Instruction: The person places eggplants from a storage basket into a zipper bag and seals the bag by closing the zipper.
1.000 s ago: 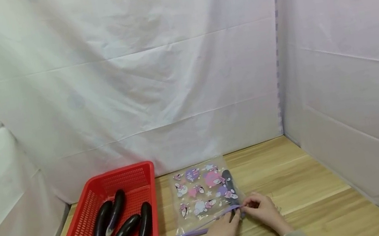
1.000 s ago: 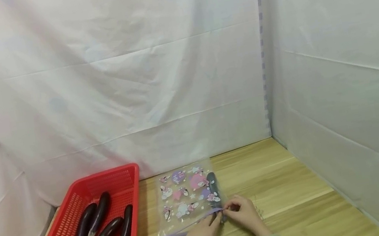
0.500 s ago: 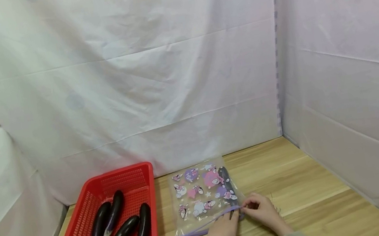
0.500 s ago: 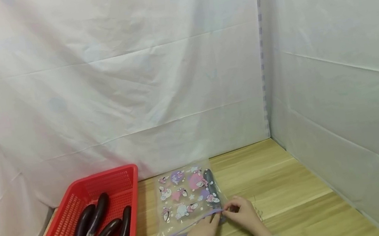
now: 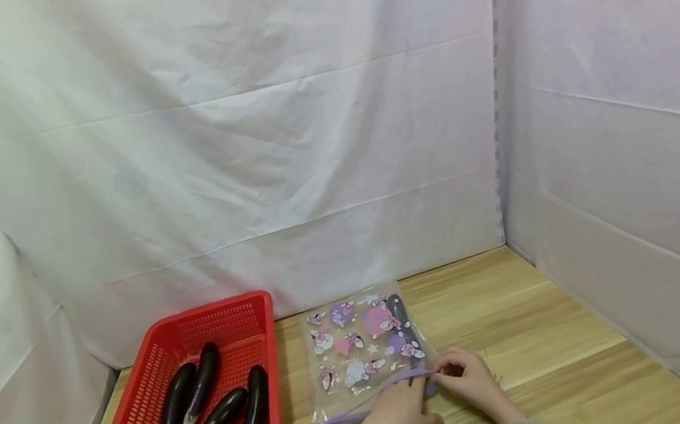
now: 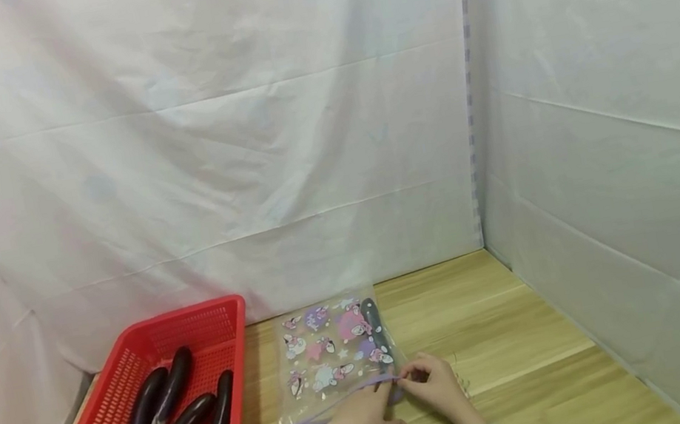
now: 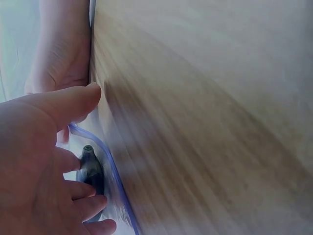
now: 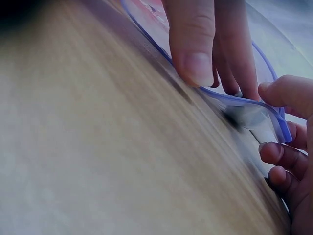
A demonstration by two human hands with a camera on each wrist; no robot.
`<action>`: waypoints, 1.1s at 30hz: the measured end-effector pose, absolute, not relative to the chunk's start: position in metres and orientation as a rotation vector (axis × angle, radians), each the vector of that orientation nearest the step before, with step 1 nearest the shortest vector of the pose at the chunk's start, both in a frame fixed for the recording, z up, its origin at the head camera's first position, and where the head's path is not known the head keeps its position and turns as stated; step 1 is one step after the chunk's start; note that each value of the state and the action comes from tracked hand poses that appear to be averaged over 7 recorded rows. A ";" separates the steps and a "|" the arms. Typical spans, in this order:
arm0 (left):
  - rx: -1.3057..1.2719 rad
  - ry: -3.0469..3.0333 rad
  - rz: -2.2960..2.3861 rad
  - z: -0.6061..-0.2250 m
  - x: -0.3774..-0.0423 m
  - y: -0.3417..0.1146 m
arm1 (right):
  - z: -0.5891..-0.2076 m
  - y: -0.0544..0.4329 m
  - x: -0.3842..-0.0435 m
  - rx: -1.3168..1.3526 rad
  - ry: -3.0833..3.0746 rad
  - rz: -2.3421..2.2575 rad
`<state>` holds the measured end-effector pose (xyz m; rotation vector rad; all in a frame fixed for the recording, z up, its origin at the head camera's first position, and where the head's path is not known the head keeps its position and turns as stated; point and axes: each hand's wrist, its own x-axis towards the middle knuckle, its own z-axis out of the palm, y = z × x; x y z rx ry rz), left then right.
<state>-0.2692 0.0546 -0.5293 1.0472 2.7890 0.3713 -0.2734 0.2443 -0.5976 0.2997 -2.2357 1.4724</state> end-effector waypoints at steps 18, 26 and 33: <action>1.053 2.705 0.277 -0.518 -0.263 0.038 | -0.589 0.245 -0.279 0.368 -2.214 1.469; 1.268 2.649 0.303 -0.510 -0.248 0.018 | -0.590 0.248 -0.276 0.337 -2.240 1.483; 1.269 2.612 0.495 -0.494 -0.235 -0.013 | -0.575 0.241 -0.263 0.358 -2.238 1.469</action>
